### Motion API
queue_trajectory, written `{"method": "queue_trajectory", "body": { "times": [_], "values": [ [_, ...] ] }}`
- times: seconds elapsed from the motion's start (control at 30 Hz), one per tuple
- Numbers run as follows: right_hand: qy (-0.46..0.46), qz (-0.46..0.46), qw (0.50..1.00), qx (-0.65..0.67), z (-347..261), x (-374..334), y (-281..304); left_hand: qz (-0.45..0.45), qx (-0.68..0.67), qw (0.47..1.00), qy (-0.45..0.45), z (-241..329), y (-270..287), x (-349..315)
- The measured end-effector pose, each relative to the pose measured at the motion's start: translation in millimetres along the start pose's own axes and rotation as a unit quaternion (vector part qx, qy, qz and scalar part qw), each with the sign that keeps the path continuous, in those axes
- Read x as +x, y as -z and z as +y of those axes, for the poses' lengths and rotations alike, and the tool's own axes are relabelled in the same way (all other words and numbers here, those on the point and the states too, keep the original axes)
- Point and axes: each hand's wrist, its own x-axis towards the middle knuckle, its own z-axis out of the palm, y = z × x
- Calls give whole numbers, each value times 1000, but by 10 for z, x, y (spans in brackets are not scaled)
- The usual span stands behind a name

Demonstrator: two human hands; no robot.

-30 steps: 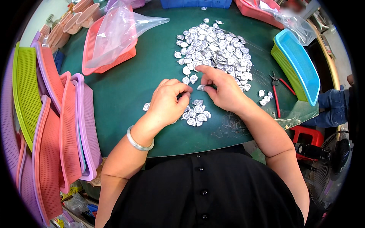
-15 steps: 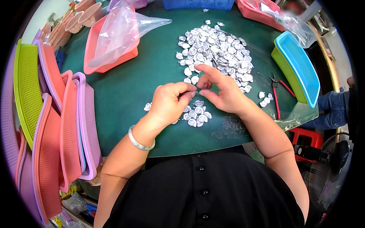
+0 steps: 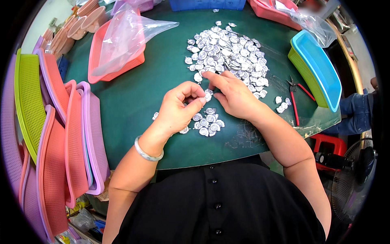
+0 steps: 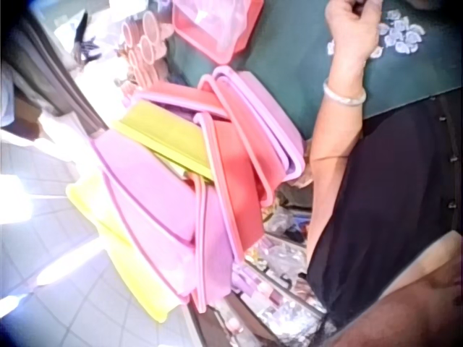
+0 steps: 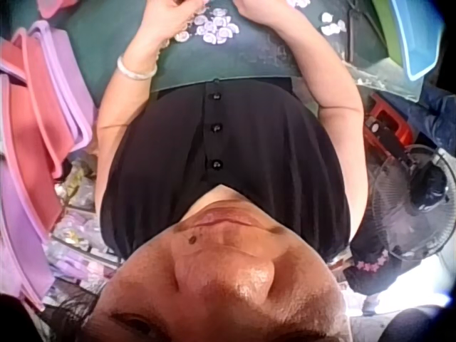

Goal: The person assembles small silver metal components on a green table. They pick up two pieces, fit them together, and occasionally use red-handled pliers to adjust the parts. The person works through a large pile of components, creating a growing stack of finished items.

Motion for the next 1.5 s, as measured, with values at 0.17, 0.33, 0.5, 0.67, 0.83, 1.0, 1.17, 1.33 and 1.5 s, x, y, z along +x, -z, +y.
{"method": "queue_trajectory", "body": {
  "times": [0.17,0.33,0.5,0.67,0.83,1.0,1.17,1.33,1.5],
  "values": [
    [-5,17,1000,15,36,-26,-14,17,-7,1000,-1,29,-42,-3],
    [-12,12,1000,19,53,-29,-26,-9,250,968,-27,63,-29,-29],
    [-39,15,999,33,72,-49,-49,-23,346,927,-143,23,-30,-26],
    [-25,18,999,25,40,-40,-35,14,365,923,-124,41,-1,-22],
    [-26,9,1000,4,41,-44,-44,61,377,918,-106,38,-5,-13],
    [-10,19,1000,13,-11,-46,-27,68,380,915,-116,29,-18,-12],
    [53,66,995,50,-112,-39,2,43,343,929,-135,19,-7,-11],
    [-6,88,980,178,-63,-60,-21,36,111,991,63,75,-11,-8],
    [-56,63,947,310,-24,-51,-2,42,-45,995,75,48,-6,-4]
  ]
}}
